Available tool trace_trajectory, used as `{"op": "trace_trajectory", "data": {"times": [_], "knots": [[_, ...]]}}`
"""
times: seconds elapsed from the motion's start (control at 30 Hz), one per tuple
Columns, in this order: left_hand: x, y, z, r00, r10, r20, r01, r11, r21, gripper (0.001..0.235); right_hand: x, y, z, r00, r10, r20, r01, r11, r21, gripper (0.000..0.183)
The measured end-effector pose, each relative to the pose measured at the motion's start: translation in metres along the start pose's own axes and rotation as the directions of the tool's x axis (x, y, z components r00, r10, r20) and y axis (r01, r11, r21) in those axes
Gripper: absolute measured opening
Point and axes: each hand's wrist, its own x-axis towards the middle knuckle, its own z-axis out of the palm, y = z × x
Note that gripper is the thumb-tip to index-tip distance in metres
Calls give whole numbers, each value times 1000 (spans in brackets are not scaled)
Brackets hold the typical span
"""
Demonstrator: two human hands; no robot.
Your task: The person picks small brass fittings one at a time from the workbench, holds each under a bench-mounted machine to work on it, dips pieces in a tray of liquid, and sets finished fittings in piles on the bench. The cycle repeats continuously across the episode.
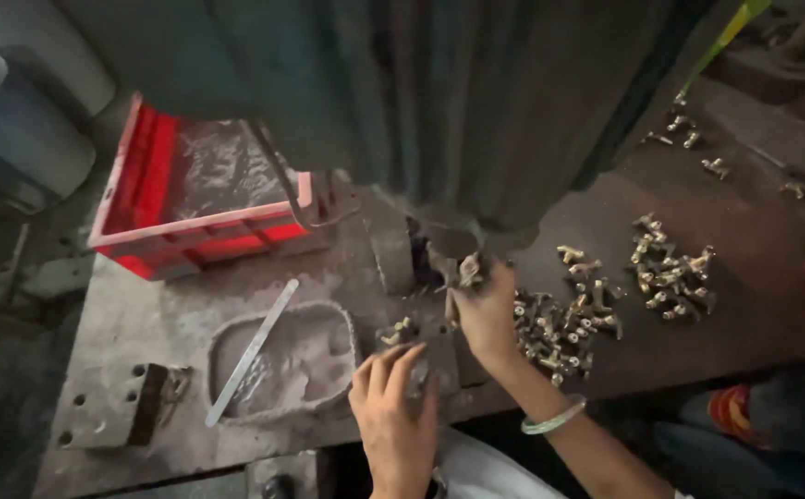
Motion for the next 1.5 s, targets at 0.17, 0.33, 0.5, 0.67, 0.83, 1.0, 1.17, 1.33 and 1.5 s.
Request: {"op": "trace_trajectory", "data": {"times": [0.17, 0.33, 0.5, 0.67, 0.83, 1.0, 1.17, 1.33, 1.5], "knots": [[-33, -10, 27, 983, 81, 165, -85, 996, 15, 50, -1, 19, -12, 948, -316, -21, 316, 949, -4, 18], [-45, -7, 30, 957, 92, 275, -123, 988, 97, 54, -25, -22, 10, 999, -25, 36, 29, 995, -90, 24], [-55, -14, 61, 939, 180, 294, -227, 964, 135, 54, -22, -7, 12, 1000, -2, 5, 2, 1000, -24, 27], [-45, -31, 116, 875, 351, 335, -424, 888, 178, 57, -25, -21, 17, 999, -16, 40, 16, 1000, -8, 26], [-11, -30, 189, 883, 404, 240, -417, 909, 4, 64, -26, -8, 22, 999, 24, 38, -26, 998, 63, 29], [38, -14, 231, 884, 366, 291, -414, 902, 124, 36, -19, -18, 22, 999, -7, 39, 5, 998, 60, 23], [47, -4, 221, 865, 439, 242, -463, 885, 51, 25, -21, -16, 21, 993, -93, 73, 92, 996, 13, 17], [44, 2, 206, 953, 291, 83, -265, 934, -239, 38, -10, 30, 9, 992, -30, 126, 26, 999, 30, 33], [9, -20, 193, 992, 36, 125, 9, 939, -344, 42, -12, -22, 11, 977, 71, 203, -91, 992, 90, 21]]}}
